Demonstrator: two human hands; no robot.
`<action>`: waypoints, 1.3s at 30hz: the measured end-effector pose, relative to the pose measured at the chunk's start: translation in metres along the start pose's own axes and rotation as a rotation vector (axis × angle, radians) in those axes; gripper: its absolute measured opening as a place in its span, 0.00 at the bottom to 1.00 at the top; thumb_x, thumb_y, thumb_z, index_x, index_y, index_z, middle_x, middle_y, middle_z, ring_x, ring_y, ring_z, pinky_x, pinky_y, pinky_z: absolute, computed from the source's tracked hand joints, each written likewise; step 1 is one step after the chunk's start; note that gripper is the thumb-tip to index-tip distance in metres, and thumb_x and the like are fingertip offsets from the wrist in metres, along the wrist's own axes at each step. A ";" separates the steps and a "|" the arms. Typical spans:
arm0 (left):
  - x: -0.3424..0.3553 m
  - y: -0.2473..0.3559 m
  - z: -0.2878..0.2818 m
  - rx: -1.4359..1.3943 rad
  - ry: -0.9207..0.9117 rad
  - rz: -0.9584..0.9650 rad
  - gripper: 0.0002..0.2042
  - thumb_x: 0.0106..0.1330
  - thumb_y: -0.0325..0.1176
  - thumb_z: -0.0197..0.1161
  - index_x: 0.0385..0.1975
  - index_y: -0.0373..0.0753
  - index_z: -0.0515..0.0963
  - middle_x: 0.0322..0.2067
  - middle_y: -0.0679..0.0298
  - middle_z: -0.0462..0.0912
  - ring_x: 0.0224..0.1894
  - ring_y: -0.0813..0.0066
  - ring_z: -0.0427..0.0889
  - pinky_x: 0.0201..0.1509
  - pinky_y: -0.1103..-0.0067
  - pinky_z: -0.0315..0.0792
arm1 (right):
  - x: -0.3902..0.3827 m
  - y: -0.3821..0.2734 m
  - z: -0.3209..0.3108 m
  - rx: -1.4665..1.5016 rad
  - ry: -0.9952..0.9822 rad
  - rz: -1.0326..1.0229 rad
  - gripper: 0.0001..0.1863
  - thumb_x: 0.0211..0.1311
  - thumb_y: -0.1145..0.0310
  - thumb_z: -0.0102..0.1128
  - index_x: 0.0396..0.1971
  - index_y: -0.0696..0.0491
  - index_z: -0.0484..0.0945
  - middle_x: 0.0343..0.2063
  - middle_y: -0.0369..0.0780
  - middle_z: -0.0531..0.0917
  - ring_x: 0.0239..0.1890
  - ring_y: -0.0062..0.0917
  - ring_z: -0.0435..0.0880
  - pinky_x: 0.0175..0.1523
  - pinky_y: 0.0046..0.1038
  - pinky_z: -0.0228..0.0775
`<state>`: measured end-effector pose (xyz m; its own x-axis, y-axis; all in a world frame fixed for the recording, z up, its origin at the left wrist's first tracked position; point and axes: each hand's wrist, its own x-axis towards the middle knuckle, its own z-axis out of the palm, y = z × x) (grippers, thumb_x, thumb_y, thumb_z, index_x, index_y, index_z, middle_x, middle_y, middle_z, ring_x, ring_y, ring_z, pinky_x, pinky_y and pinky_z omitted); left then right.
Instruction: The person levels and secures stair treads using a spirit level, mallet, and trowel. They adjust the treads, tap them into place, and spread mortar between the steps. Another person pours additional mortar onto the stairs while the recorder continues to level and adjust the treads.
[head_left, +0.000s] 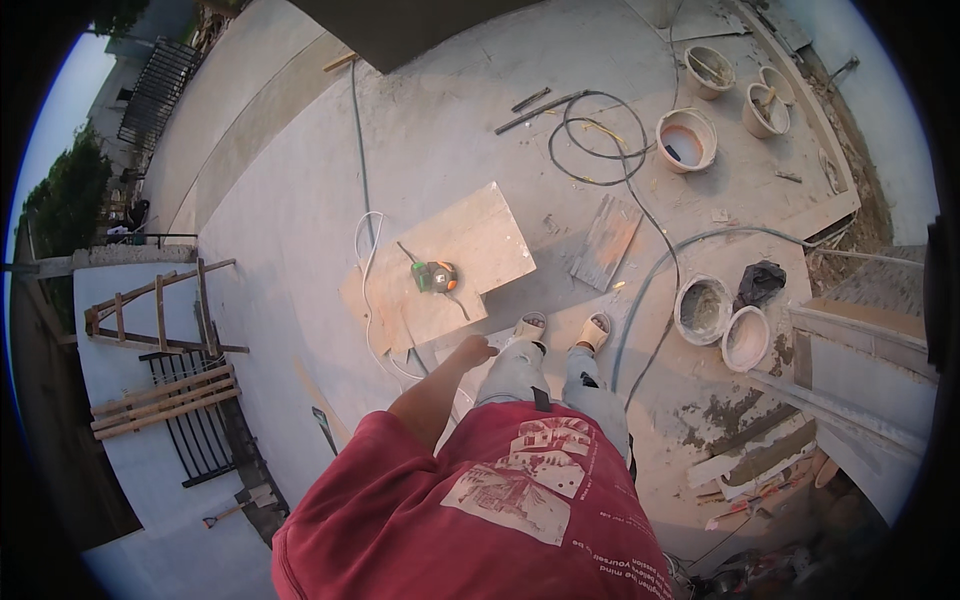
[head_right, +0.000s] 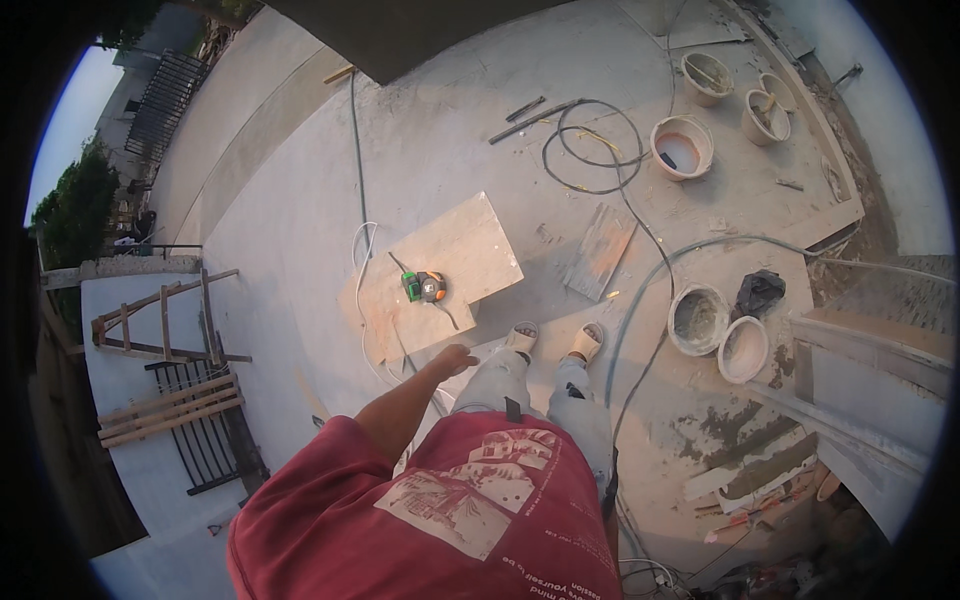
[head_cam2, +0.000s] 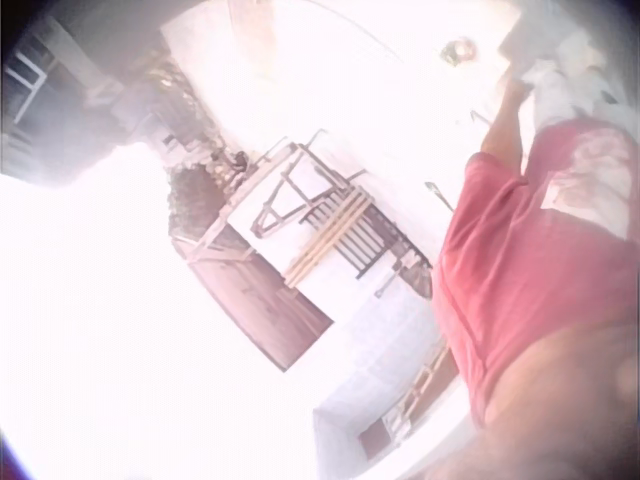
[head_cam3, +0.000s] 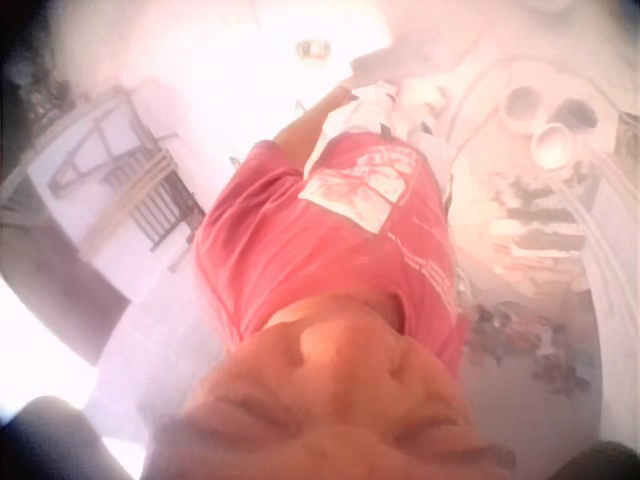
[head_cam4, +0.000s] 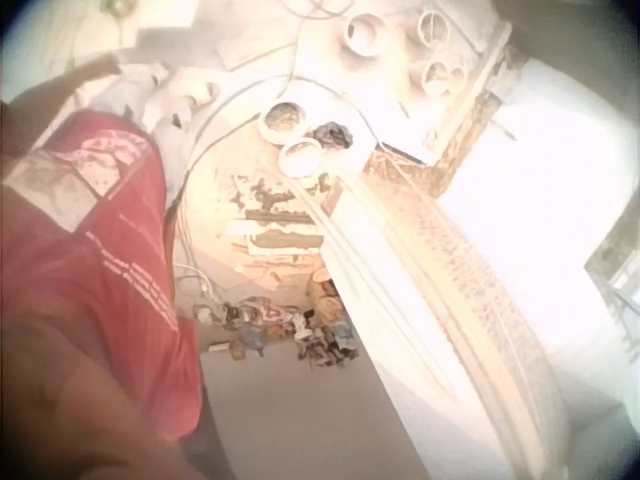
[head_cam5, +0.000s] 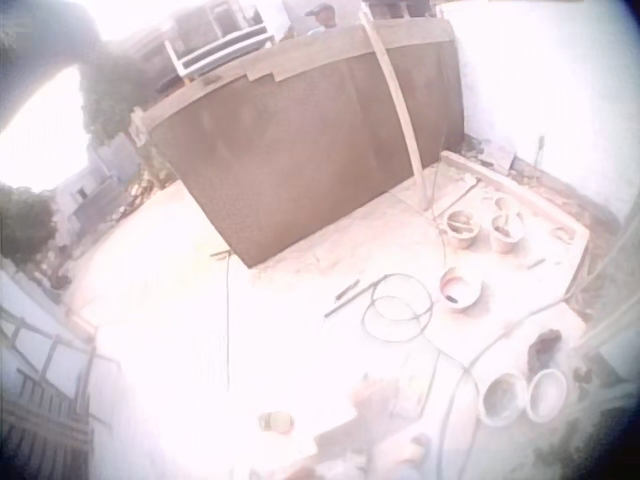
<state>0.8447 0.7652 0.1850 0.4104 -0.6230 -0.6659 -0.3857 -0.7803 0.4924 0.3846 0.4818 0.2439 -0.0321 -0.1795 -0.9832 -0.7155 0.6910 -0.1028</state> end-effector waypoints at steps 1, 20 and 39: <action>0.000 -0.009 0.002 -0.057 -0.025 -0.103 0.12 0.60 0.42 0.67 0.39 0.44 0.86 0.38 0.46 0.83 0.44 0.50 0.82 0.47 0.65 0.74 | -0.008 0.002 0.004 0.006 0.014 0.005 0.18 0.64 0.59 0.57 0.30 0.60 0.84 0.27 0.41 0.84 0.28 0.26 0.81 0.36 0.33 0.73; 0.108 -0.303 -0.049 -0.839 0.413 -1.025 0.49 0.52 0.67 0.71 0.58 0.25 0.65 0.49 0.51 0.73 0.51 0.59 0.72 0.53 0.54 0.71 | -0.144 0.105 0.079 -0.004 0.219 0.447 0.20 0.65 0.55 0.58 0.35 0.61 0.84 0.30 0.42 0.85 0.31 0.27 0.83 0.40 0.33 0.74; 0.035 -0.244 -0.080 -0.459 0.256 -0.705 0.26 0.53 0.58 0.74 0.33 0.39 0.79 0.23 0.70 0.71 0.23 0.78 0.68 0.25 0.76 0.61 | -0.118 0.163 0.154 0.064 -0.021 0.230 0.42 0.65 0.40 0.53 0.68 0.60 0.64 0.59 0.54 0.76 0.62 0.40 0.76 0.63 0.35 0.69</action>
<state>1.0197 0.9298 0.0865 0.6217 0.0623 -0.7808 0.3756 -0.8985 0.2274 0.3793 0.7232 0.3196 -0.1739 0.0021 -0.9848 -0.6455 0.7550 0.1155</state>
